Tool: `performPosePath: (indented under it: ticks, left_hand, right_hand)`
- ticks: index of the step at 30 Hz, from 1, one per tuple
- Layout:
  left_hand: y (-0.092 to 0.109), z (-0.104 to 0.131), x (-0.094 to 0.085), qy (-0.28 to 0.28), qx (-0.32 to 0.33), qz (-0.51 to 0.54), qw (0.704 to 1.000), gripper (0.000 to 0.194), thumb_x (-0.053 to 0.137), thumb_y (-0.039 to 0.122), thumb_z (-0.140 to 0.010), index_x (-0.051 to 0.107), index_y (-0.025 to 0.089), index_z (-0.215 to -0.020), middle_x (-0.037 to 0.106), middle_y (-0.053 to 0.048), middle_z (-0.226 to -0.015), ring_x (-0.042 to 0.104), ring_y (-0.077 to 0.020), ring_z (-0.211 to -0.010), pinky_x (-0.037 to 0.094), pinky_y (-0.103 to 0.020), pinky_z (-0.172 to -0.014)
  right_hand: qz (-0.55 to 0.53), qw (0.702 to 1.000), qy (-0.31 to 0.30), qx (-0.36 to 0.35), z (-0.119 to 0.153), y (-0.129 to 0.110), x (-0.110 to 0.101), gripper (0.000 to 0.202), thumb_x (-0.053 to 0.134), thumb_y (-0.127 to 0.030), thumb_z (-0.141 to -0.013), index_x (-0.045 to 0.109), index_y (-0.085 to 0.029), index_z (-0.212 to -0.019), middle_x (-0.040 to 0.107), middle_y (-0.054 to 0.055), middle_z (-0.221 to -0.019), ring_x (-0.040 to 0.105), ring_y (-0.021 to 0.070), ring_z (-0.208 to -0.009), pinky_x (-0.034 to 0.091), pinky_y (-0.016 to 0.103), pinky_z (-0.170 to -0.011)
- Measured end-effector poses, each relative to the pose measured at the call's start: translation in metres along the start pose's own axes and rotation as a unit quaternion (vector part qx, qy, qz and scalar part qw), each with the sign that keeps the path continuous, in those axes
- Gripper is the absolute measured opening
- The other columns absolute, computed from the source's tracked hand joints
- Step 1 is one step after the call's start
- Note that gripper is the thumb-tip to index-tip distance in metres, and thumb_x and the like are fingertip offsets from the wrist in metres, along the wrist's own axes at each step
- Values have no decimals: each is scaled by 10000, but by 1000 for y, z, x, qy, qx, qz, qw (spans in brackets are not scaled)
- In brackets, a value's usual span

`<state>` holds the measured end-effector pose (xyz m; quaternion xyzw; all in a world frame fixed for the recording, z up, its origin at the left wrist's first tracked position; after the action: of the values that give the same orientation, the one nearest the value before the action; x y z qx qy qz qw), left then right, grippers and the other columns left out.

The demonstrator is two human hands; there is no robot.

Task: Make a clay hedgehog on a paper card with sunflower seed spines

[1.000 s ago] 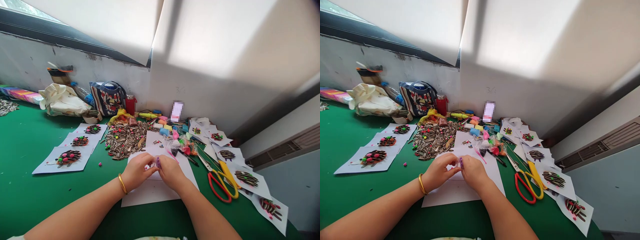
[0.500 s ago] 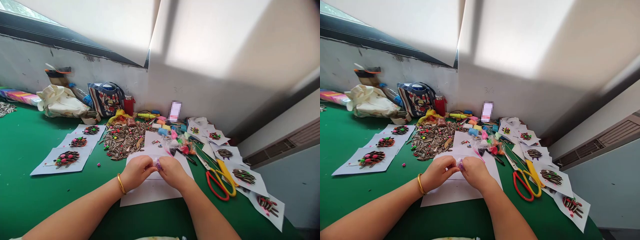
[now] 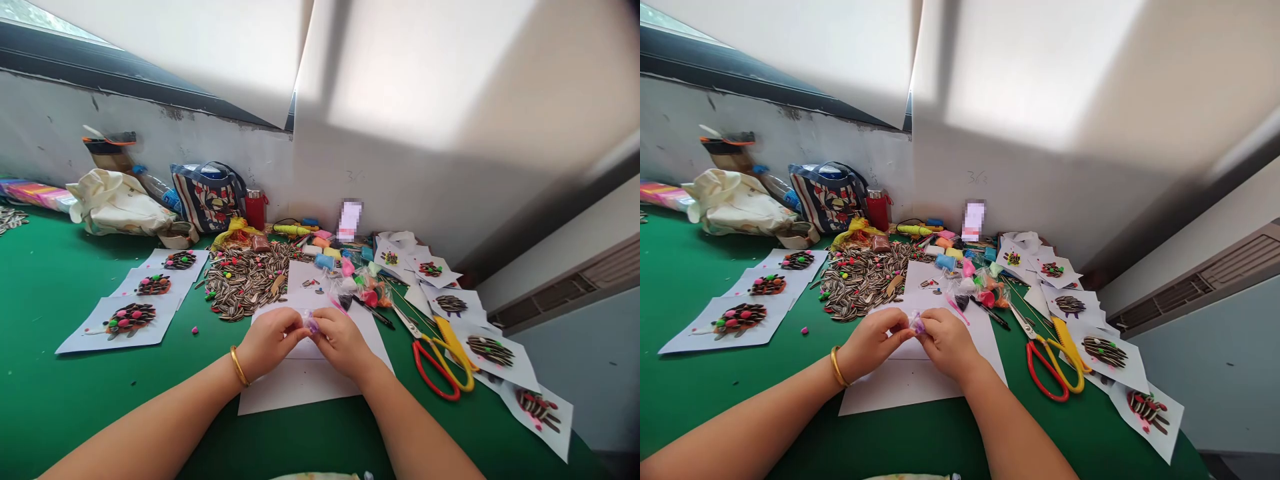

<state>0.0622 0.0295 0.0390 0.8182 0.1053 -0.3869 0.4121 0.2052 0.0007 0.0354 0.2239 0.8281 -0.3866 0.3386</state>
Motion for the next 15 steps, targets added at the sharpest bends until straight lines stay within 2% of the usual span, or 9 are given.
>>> performPosePath:
  ticks: [3, 9, 15]
  left_hand:
    - [-2, -1, -4, 11, 0, 2, 1000, 200, 582, 336, -905, 582, 195, -762, 607, -1, -725, 522, -141, -660, 402, -259, -622]
    - [1, -2, -7, 19, 14, 10, 1000, 177, 557, 333, -926, 626, 199, -833, 649, -12, -780, 571, -147, -710, 452, -276, -675]
    - [-16, -3, -14, 85, -32, 83, 992, 219, 575, 339, -910, 636, 209, -1075, 705, -58, -1010, 667, -185, -907, 549, -348, -844]
  right_hand:
    - [-8, 1000, 18, 15, 0, 2, 3, 132, 574, -303, -921, 656, -207, -955, 657, 90, -1050, 605, 216, -972, 510, 352, -843]
    - [-38, 999, 13, 26, 0, 6, 5, 161, 481, -263, -963, 632, -205, -960, 632, 78, -968, 586, 198, -906, 502, 329, -795]
    - [-22, 992, 92, 86, 2, 33, -14, 188, 469, -302, -959, 608, -200, -885, 611, 77, -916, 568, 213, -884, 488, 349, -804]
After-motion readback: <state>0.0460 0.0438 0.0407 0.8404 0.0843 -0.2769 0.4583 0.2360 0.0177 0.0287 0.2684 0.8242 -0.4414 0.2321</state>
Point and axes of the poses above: each hand's wrist, its own z-axis away from the middle knuckle, its own x-axis out of the palm, y = z × x, the point moved 6 cm from there along -z, towards the middle knuckle
